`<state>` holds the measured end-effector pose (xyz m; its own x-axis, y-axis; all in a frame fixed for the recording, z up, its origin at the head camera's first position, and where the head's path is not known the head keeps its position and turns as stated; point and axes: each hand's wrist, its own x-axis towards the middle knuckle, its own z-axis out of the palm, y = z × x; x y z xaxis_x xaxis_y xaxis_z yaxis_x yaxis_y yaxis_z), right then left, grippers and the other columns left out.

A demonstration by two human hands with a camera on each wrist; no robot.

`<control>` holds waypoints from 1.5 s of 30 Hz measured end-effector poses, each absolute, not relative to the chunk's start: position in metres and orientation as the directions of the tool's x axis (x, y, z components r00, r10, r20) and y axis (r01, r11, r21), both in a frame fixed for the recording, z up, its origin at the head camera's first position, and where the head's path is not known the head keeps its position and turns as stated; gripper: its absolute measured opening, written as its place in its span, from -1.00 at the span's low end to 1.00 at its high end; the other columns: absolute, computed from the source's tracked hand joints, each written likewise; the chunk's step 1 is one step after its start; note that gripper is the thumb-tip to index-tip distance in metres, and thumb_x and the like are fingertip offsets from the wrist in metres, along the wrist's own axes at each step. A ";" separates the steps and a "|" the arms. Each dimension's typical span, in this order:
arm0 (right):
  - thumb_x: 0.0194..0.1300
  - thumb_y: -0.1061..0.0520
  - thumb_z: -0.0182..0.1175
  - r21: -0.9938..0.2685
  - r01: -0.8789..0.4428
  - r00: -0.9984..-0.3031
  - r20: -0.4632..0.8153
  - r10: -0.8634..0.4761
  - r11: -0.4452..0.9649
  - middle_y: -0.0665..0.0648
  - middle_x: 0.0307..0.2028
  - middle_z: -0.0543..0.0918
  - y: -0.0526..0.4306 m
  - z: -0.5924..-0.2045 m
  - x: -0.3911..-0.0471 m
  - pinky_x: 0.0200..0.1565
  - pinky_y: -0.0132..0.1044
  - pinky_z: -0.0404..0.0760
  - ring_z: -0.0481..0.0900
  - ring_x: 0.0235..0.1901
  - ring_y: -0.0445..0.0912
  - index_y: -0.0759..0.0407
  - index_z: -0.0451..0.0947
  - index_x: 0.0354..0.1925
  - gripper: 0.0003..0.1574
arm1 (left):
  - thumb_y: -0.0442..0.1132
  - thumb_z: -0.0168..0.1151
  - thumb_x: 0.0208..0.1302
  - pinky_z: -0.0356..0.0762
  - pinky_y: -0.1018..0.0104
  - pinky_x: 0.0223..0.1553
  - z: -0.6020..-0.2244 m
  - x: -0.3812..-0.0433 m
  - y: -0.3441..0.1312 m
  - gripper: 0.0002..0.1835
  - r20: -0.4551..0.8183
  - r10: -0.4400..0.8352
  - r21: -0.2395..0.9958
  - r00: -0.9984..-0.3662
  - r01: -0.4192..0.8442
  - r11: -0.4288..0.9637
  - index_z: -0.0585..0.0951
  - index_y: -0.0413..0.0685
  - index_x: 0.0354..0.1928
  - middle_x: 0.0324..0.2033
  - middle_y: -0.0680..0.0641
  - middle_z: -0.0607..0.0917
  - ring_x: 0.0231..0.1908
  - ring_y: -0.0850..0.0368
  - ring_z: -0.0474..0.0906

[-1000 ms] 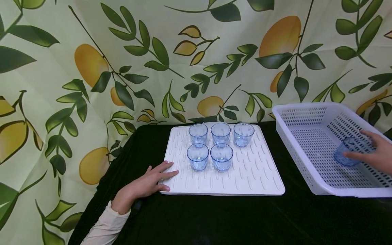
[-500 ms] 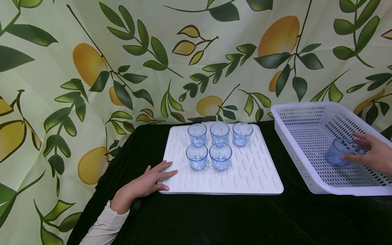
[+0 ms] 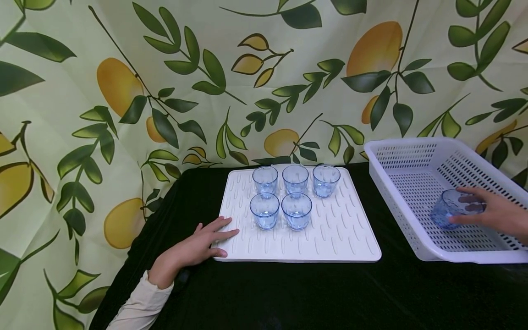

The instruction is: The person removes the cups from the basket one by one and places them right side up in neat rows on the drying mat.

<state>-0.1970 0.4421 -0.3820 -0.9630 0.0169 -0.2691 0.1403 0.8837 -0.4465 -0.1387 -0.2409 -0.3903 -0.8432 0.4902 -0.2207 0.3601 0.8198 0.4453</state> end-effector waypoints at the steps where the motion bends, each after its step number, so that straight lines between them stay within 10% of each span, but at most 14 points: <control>1: 0.13 -0.22 0.41 -0.446 0.143 -0.962 -0.273 0.018 0.883 0.79 0.21 0.02 0.442 -0.382 -0.197 -0.08 0.36 0.50 0.19 0.11 0.66 0.58 -0.33 0.42 0.49 | -0.14 0.30 0.31 -0.25 -0.61 0.32 -0.390 -0.139 -0.241 -0.36 -0.221 0.491 0.447 -0.843 0.361 0.819 0.40 0.12 0.43 0.54 -0.20 0.14 0.56 -0.30 -0.12; 13: 0.31 -0.22 0.28 -0.494 0.147 -0.974 -0.221 0.040 0.857 0.82 0.24 -0.03 0.419 -0.360 -0.185 0.07 0.52 0.27 0.10 0.16 0.68 0.62 -0.37 0.43 0.39 | -0.15 0.30 0.32 -0.26 -0.60 0.33 -0.389 -0.139 -0.242 -0.37 -0.210 0.492 0.452 -0.845 0.362 0.815 0.40 0.14 0.43 0.54 -0.20 0.14 0.55 -0.30 -0.12; 45: 0.30 -0.13 0.33 -0.512 0.086 -0.992 -0.124 0.025 0.855 0.77 0.17 0.15 0.408 -0.355 -0.175 -0.25 0.17 0.61 0.34 0.03 0.64 0.59 -0.30 0.45 0.33 | -0.12 0.30 0.31 -0.26 -0.59 0.33 -0.393 -0.140 -0.240 -0.37 -0.223 0.489 0.449 -0.843 0.357 0.819 0.41 0.15 0.43 0.54 -0.18 0.15 0.56 -0.28 -0.11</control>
<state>-0.1747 0.4076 -0.3555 -0.9919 0.0251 -0.1242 0.0858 0.8546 -0.5122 -0.1396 -0.2401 -0.3930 -0.8430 0.4895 -0.2231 0.3567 0.8191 0.4494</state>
